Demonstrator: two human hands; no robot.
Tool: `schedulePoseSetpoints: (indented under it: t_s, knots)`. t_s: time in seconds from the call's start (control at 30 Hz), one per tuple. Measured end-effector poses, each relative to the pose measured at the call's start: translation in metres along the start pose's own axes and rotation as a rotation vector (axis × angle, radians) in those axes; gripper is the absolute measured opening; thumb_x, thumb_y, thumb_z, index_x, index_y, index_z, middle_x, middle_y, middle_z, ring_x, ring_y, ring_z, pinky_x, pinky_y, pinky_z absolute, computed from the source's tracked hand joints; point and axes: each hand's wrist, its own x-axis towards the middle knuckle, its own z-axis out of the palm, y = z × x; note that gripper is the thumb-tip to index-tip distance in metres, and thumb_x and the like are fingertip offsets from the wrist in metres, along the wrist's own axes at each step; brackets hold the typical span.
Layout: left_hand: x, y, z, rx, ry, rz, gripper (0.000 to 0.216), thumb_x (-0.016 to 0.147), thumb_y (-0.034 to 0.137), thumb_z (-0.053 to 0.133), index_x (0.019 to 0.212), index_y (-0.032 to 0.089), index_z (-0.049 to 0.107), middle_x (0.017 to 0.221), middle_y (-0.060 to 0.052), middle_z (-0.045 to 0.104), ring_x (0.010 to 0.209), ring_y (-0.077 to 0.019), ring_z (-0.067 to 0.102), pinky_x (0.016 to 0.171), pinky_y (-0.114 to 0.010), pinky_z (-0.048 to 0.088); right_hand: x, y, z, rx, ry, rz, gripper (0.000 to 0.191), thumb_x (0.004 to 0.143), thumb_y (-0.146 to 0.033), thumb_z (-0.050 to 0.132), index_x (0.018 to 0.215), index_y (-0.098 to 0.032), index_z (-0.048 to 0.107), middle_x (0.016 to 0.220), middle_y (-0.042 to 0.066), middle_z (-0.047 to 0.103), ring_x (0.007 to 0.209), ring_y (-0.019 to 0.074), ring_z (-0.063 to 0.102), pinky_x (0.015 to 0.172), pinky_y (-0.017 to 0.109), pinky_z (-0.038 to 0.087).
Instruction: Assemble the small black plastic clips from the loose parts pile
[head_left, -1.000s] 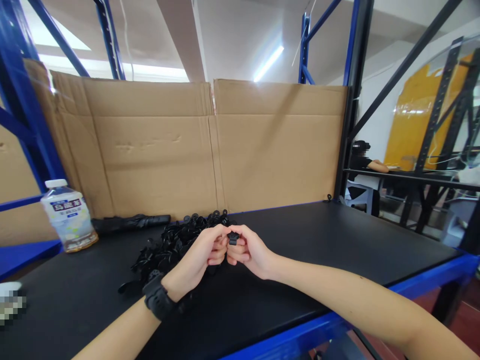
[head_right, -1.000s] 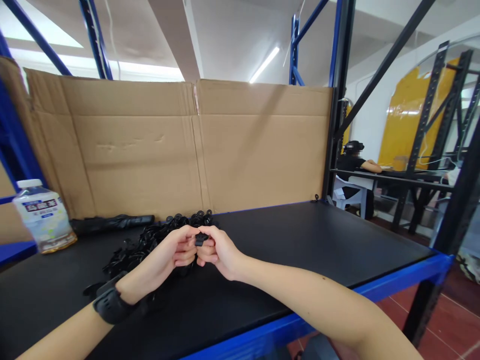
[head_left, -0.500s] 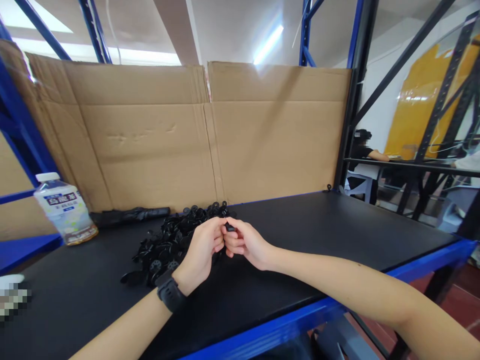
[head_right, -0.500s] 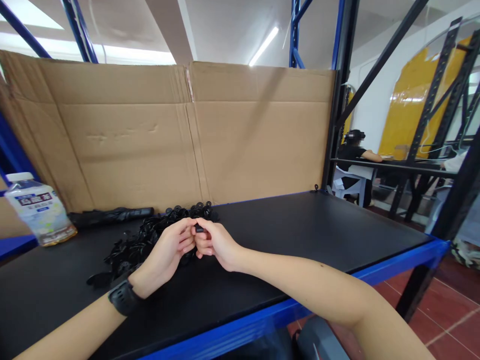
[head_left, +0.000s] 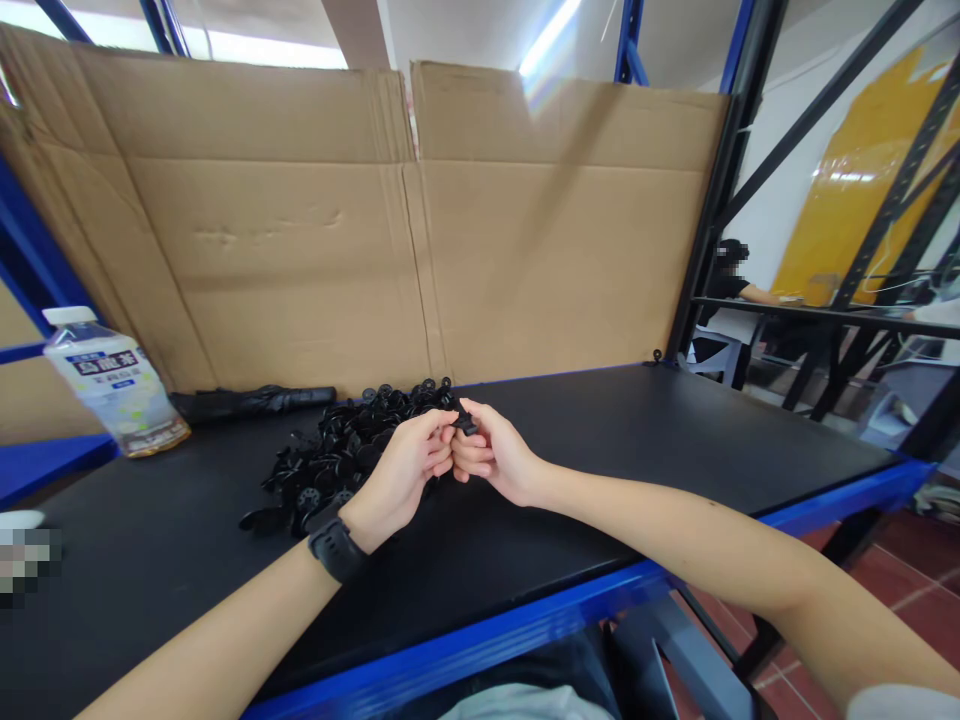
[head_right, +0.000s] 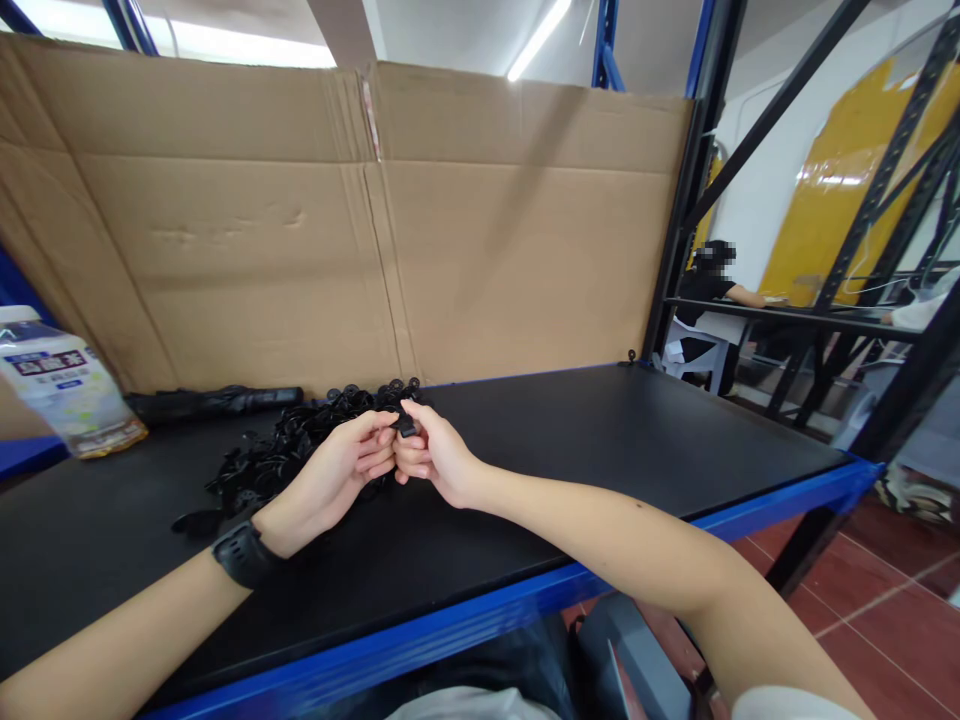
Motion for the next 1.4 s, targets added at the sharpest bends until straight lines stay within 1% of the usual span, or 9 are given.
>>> schedulePoseSetpoints:
  t_s: [0.17,0.33,0.5,0.67,0.77,0.93,1.0,1.17,1.4]
  knots:
    - [0.004,-0.002,-0.004,-0.036,-0.058,-0.121,0.035,0.073,0.032,0.05,0.046,0.02,0.03,0.039,0.009,0.02,0.036,-0.0061,0.021,0.045,-0.021,0.038,0.004,0.003,-0.006,0.021,0.014,0.051,0.045,0.082,-0.038,0.048,0.05,-0.022,0.021,0.038,-0.011,0.018,0.034,0.0061,0.015,0.046,0.025,0.031]
    - [0.001,-0.004,0.004,-0.008,0.073,-0.053,0.034,0.072,0.041,0.055,0.055,0.019,0.037,0.046,0.009,0.024,0.038,-0.0053,0.022,0.04,-0.019,0.032,0.007,0.008,-0.008,-0.039,0.096,0.001,0.04,0.082,-0.035,0.046,0.049,-0.021,0.028,0.039,-0.01,0.019,0.036,0.0063,0.014,0.043,0.024,0.024]
    - [-0.014,-0.006,0.02,-0.103,0.123,-0.091,0.023,0.074,0.038,0.053,0.066,0.017,0.045,0.052,0.008,0.033,0.042,-0.0054,0.029,0.042,-0.019,0.034,0.007,0.004,-0.006,0.115,0.229,0.067,0.045,0.085,-0.038,0.04,0.046,-0.02,0.028,0.035,-0.009,0.017,0.035,0.0069,0.011,0.042,0.023,0.025]
    - [-0.021,-0.026,0.034,-0.005,-0.085,-0.097,0.02,0.077,0.036,0.05,0.071,0.017,0.046,0.056,0.007,0.037,0.041,-0.005,0.032,0.039,-0.018,0.035,0.015,0.003,-0.018,0.218,0.369,0.002,0.049,0.084,-0.044,0.04,0.045,-0.02,0.025,0.036,-0.007,0.018,0.036,0.0071,0.01,0.037,0.024,0.014]
    - [-0.007,-0.039,0.028,0.184,-0.2,-0.075,0.021,0.075,0.036,0.054,0.07,0.017,0.047,0.052,0.007,0.038,0.037,-0.0046,0.03,0.033,-0.017,0.032,0.024,0.003,-0.03,0.183,0.412,-0.067,0.05,0.085,-0.046,0.037,0.044,-0.02,0.027,0.036,-0.007,0.019,0.036,0.0073,0.011,0.037,0.024,0.013]
    - [0.019,-0.041,0.005,0.285,-0.213,-0.027,0.021,0.076,0.034,0.051,0.074,0.014,0.055,0.052,0.006,0.042,0.036,-0.0045,0.033,0.031,-0.017,0.034,0.038,-0.002,-0.057,-0.065,0.542,-0.23,0.048,0.087,-0.045,0.036,0.045,-0.021,0.032,0.035,-0.007,0.024,0.034,0.007,0.02,0.05,0.025,0.038]
    - [0.023,-0.039,0.0,0.308,-0.195,-0.002,0.023,0.075,0.035,0.051,0.072,0.013,0.055,0.052,0.005,0.043,0.035,-0.004,0.032,0.03,-0.016,0.033,0.044,-0.003,-0.068,-0.149,0.586,-0.288,0.047,0.087,-0.043,0.035,0.046,-0.021,0.036,0.035,-0.007,0.029,0.034,0.0069,0.024,0.056,0.026,0.042]
    - [0.027,-0.044,-0.006,0.334,-0.172,0.05,0.028,0.077,0.04,0.051,0.069,0.014,0.056,0.051,0.005,0.043,0.031,-0.0031,0.031,0.028,-0.015,0.025,0.068,0.006,-0.077,-0.212,0.716,-0.324,0.045,0.086,-0.044,0.035,0.049,-0.02,0.041,0.038,-0.003,0.039,0.036,0.0084,0.035,0.051,0.025,0.038]
    - [0.024,-0.046,-0.012,0.335,-0.172,0.035,0.026,0.077,0.038,0.05,0.067,0.015,0.058,0.046,0.006,0.041,0.031,-0.0034,0.024,0.031,-0.016,0.015,0.106,0.025,-0.054,-0.269,0.724,-0.307,0.047,0.087,-0.041,0.032,0.047,-0.02,0.041,0.036,-0.003,0.036,0.034,0.0085,0.031,0.042,0.024,0.029]
